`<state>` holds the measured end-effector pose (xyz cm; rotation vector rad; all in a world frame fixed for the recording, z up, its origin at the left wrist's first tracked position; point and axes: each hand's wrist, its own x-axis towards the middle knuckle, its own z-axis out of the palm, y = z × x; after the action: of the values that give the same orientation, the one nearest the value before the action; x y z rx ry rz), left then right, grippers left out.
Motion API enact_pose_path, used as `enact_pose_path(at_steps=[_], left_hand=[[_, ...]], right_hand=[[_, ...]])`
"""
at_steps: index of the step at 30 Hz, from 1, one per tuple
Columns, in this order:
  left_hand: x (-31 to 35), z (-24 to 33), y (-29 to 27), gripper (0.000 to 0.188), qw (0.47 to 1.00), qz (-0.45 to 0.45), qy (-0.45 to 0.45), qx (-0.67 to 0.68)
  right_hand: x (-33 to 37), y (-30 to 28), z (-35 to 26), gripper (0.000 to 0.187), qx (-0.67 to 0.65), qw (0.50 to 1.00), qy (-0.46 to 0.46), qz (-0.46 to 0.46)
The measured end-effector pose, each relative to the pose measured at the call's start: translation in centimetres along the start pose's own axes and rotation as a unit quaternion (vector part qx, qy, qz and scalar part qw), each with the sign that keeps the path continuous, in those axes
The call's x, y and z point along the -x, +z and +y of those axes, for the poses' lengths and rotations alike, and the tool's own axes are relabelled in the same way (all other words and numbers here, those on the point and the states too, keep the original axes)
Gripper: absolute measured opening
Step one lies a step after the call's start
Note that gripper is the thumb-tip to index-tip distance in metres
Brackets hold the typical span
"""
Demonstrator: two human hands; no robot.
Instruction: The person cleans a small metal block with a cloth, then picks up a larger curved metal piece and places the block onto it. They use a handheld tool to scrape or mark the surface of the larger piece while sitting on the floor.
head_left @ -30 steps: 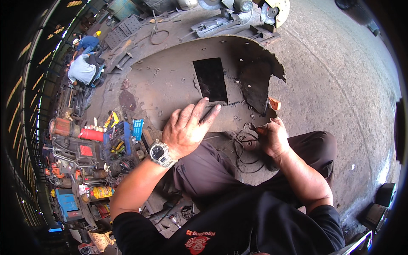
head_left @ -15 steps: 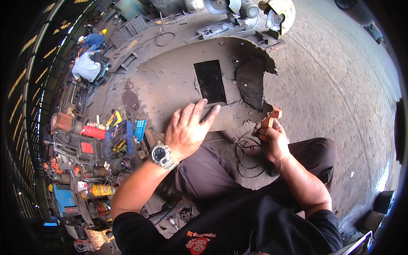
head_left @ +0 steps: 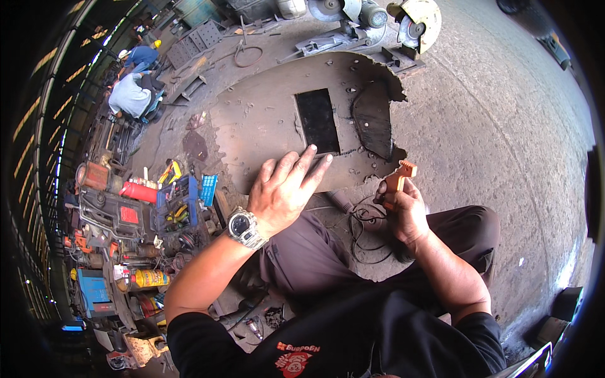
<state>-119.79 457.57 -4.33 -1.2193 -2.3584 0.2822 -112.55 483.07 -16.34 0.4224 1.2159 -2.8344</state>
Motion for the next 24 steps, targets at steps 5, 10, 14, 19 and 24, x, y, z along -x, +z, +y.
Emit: enact_pose_path(at_steps=[5,10,14,19,24], left_hand=[[-0.2,0.3,0.0,0.063,1.000,0.009,-0.004,-0.002],[0.1,0.6,0.1,0.066,1.000,-0.009,-0.012,-0.021],[0.4,0.9,0.3,0.068,0.999,0.001,-0.017,-0.052],[0.9,1.0,0.5,0.065,0.995,0.020,-0.018,-0.101],[1.0,1.2,0.3,0.061,0.989,0.053,-0.014,-0.136]], right_hand=[[0.2,0.3,-0.2,0.045,0.000,1.000,-0.002,0.008],[0.3,0.3,-0.3,0.042,0.005,1.000,-0.013,0.008],[0.2,0.1,-0.2,0.040,0.010,1.000,-0.016,0.008],[0.2,-0.2,0.0,0.037,0.020,1.000,-0.007,0.020],[0.5,-0.1,-0.4,0.034,0.009,0.999,0.015,0.027]])
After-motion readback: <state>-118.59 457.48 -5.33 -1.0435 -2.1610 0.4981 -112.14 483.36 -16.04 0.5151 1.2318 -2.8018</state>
